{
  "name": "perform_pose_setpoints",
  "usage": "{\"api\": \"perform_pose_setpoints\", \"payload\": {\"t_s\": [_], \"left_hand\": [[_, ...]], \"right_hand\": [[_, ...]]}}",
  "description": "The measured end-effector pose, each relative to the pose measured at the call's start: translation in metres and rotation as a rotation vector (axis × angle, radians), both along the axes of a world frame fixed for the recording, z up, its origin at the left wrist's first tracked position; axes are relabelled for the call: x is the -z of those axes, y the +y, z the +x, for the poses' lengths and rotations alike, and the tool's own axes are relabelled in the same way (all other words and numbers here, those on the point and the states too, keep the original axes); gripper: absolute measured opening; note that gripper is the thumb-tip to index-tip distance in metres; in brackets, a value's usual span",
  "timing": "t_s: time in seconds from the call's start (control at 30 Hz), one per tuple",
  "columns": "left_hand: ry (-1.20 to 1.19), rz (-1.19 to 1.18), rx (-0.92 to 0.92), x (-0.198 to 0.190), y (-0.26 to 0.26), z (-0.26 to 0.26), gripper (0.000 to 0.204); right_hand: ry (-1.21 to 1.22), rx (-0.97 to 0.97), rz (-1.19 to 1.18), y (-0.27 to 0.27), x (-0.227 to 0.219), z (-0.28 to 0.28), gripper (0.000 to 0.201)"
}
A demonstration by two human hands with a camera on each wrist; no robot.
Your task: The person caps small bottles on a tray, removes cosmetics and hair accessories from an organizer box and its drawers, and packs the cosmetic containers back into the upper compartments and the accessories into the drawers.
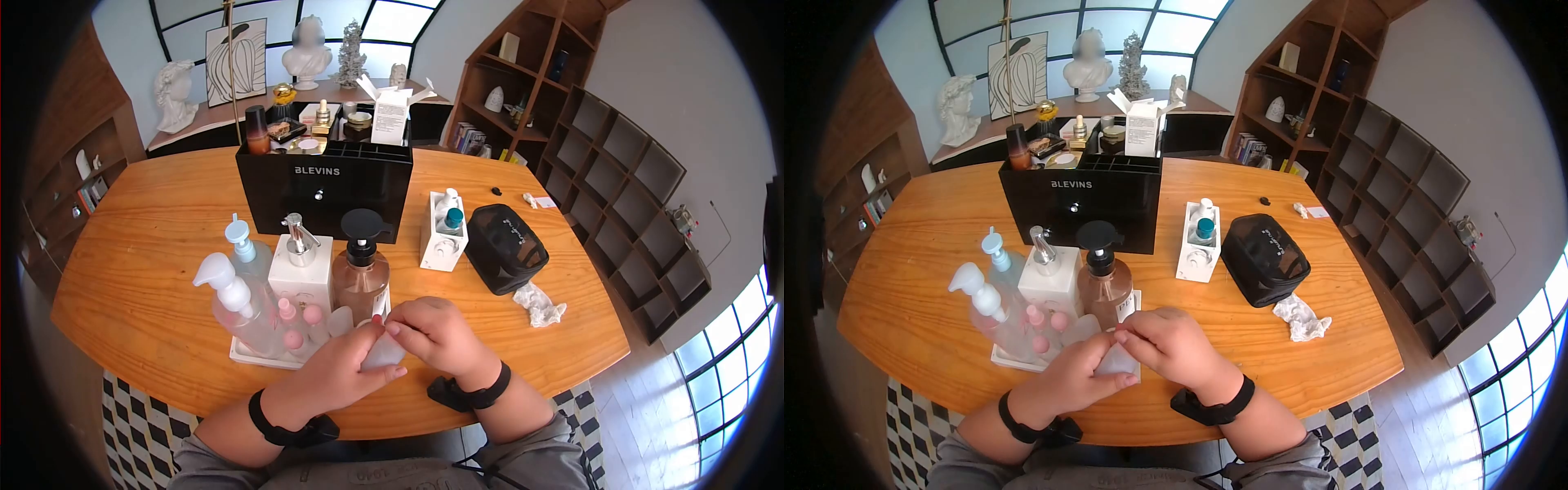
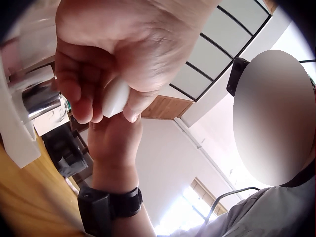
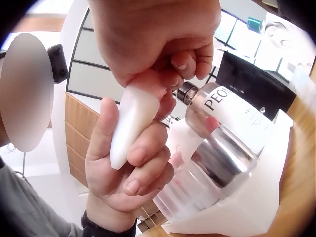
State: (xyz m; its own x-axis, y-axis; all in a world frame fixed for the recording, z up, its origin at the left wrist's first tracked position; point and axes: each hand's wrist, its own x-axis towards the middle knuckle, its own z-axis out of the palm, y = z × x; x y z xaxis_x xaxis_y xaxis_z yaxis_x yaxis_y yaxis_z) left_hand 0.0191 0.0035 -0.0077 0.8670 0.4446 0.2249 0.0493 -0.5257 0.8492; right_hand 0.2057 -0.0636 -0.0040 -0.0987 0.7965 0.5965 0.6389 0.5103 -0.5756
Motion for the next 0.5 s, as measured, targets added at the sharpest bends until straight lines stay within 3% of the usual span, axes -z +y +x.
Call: {"api": "perform_pose_setpoints", "payload": {"t_s": [0.07,0.13,0.27,0.37,0.43,0.5], "left_hand": [[0.051,-0.051,0.012,-0.001,-0.001,0.0,0.054],[-0.033,0.175,0.01,0.003,-0.003,-0.002,0.049],[-0.031,0.207,0.025,0.001,-0.002,-0.006,0.048],[-0.133,0.394,0.002,-0.005,0.006,-0.006,0.045],[-0.177,0.582,-0.139,-0.01,0.012,-0.008,0.048],[-0.197,0.592,-0.171,-0.01,0.015,-0.008,0.05]], "right_hand": [[-0.009,-0.005,0.017,-0.002,-0.001,0.0,0.013],[0.389,0.037,-0.272,-0.007,-0.004,0.0,0.02],[0.445,0.024,-0.327,-0.006,-0.007,0.004,0.028],[0.612,-0.046,-0.428,-0.004,-0.003,0.007,0.023],[0.691,-0.041,-0.393,0.0,0.002,0.012,0.021],[0.713,-0.052,-0.397,0.001,0.0,0.013,0.02]]}}
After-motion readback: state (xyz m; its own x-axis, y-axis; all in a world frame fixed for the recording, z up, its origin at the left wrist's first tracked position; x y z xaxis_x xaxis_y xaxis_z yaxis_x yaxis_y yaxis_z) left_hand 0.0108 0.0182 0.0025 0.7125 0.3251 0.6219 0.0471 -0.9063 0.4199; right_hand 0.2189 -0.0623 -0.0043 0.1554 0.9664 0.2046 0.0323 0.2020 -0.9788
